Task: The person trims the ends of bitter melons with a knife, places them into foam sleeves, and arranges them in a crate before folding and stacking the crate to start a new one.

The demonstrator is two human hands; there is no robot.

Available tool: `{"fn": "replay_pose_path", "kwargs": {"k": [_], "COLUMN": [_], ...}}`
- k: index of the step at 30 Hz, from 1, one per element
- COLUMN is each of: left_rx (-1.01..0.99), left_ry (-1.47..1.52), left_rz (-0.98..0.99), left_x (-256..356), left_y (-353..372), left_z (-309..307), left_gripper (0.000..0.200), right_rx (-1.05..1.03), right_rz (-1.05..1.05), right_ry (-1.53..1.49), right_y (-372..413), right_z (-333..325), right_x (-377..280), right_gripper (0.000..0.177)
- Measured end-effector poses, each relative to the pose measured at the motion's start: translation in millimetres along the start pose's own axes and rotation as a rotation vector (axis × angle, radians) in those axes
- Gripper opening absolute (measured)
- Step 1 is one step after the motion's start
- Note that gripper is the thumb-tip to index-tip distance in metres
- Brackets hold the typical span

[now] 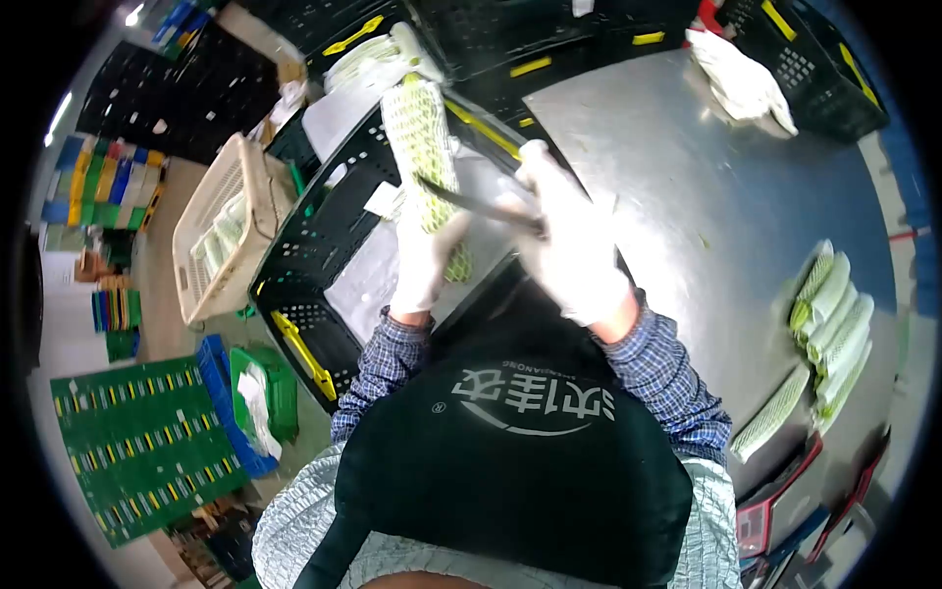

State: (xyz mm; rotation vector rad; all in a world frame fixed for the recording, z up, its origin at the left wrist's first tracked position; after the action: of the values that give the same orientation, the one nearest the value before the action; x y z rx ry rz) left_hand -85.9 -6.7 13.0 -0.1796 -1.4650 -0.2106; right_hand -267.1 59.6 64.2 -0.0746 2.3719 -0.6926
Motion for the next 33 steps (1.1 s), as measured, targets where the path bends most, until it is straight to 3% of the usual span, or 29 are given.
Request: {"fn": "replay_pose_path", "kwargs": {"k": [1, 2, 3, 4, 5, 6, 7, 8, 9, 10, 11, 12, 13, 14, 16, 19, 20, 22, 23, 24, 25, 26, 28, 29, 30, 31, 32, 33], "left_rx": [0.039, -0.039, -0.137, -0.331, -0.515, -0.542, -0.647, -0.706, -0.765, -0.826, -0.813, -0.746, -0.649, -0.527, -0.339, -0.164, -0.129, 0.014, -0.004, 0.041, 0.086, 0.018, -0.134, -0.182, -0.129, -0.074, -0.021, -0.065], "left_ry": [0.024, -0.096, 0.026, -0.148, -0.291, -0.386, -0.284, -0.346, -0.406, -0.523, -0.557, -0.401, -0.306, -0.293, -0.280, -0.225, -0.230, -0.203, -0.399, -0.363, -0.327, -0.575, -1.065, -1.106, -1.154, -1.198, -1.241, -1.081], "left_rz": [0.057, 0.150, 0.204, 0.303, 0.426, 0.420, 0.254, 0.290, 0.328, 0.502, 0.518, 0.310, 0.265, 0.165, 0.079, -0.126, -0.140, -0.249, -0.216, -0.219, -0.220, -0.178, -0.086, -0.289, -0.221, -0.148, -0.074, -0.225], "left_x": [-7, -32, -31, -15, 1, -4, -2, -3, -4, -3, -1, -6, -17, -31, -55, -106, -124, -183, -183, -203, -224, -210, -155, -155, -166, -182, -194, -198], "left_y": [0, -5, 0, 8, 16, 24, 24, 23, 25, 18, 11, 6, -2, -11, -32, -52, -53, -61, -61, -58, -56, -55, -66, -78, -88, -100, -114, -133], "left_z": [17, 26, 42, 57, 72, 77, 86, 91, 96, 97, 92, 84, 66, 43, -1, -75, -97, -145, -154, -165, -176, -165, -127, -122, -125, -130, -135, -137], "left_gripper": [0.052, 0.058, 0.064, 0.067, 0.071, 0.076, 0.087, 0.088, 0.089, 0.087, 0.084, 0.073, 0.067, 0.060, 0.048, 0.030, 0.027, 0.026, 0.023, 0.021, 0.020, 0.023, 0.031, 0.050, 0.053, 0.056, 0.060, 0.063], "right_rx": [-0.064, -0.122, -0.162, -0.163, 0.116, 0.114, 0.108, 0.016, 0.027, 0.031, 0.029, 0.118, 0.136, 0.024, 0.061, -0.205, -0.146, -0.374, -0.200, -0.021, -0.060, -0.119, -0.070, -0.048, -0.022, -0.245, -0.294, -0.359], "right_rz": [0.000, 0.114, 0.238, 0.373, 0.141, 0.210, 0.280, 0.483, 0.543, 0.587, 0.610, 0.609, 0.747, 0.822, 1.051, 1.355, 1.261, 1.458, 1.361, 1.270, 1.336, 1.404, 1.021, 0.973, 0.926, 0.610, 0.554, 0.610], "right_ry": [0.063, -0.111, -0.279, -0.131, -0.066, -0.016, 0.032, -0.026, 0.059, 0.127, 0.168, 0.110, 0.088, 0.456, 0.488, 0.720, 0.523, 0.935, 0.925, 0.912, 0.989, 1.056, 1.103, 1.023, 0.946, 1.380, 1.513, 1.483], "right_y": [3, 2, -2, 3, 12, 17, 23, 33, 53, 69, 81, 113, 130, 153, 214, 322, 349, 377, 394, 408, 413, 412, 381, 345, 313, 282, 278, 284], "right_z": [6, 7, 7, -6, 8, -5, -18, -44, -63, -74, -85, -99, -114, -133, -159, -207, -222, -244, -252, -260, -270, -276, -260, -239, -223, -210, -198, -194], "right_x": [-3, -5, -10, -12, 20, 34, 49, 51, 60, 70, 79, 97, 104, 119, 151, 223, 238, 256, 262, 263, 249, 247, 233, 206, 182, 164, 159, 163], "right_gripper": [0.071, 0.075, 0.080, 0.085, 0.095, 0.100, 0.107, 0.109, 0.110, 0.110, 0.111, 0.111, 0.105, 0.106, 0.086, 0.084, 0.089, 0.091, 0.091, 0.092, 0.091, 0.091, 0.084, 0.082, 0.081, 0.074, 0.069, 0.065]}}
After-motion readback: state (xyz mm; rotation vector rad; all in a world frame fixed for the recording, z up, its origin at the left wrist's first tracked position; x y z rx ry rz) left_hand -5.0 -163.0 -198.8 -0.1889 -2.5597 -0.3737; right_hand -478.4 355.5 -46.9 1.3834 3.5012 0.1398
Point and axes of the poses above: each hand's wrist, its own y-axis away from the middle knuckle, its own z-axis out of the palm, x = y × z, the point moved 3 cm from there along -y, towards the middle knuckle, and after that the axes turned 9 degrees about y, right-handed, at the moved point
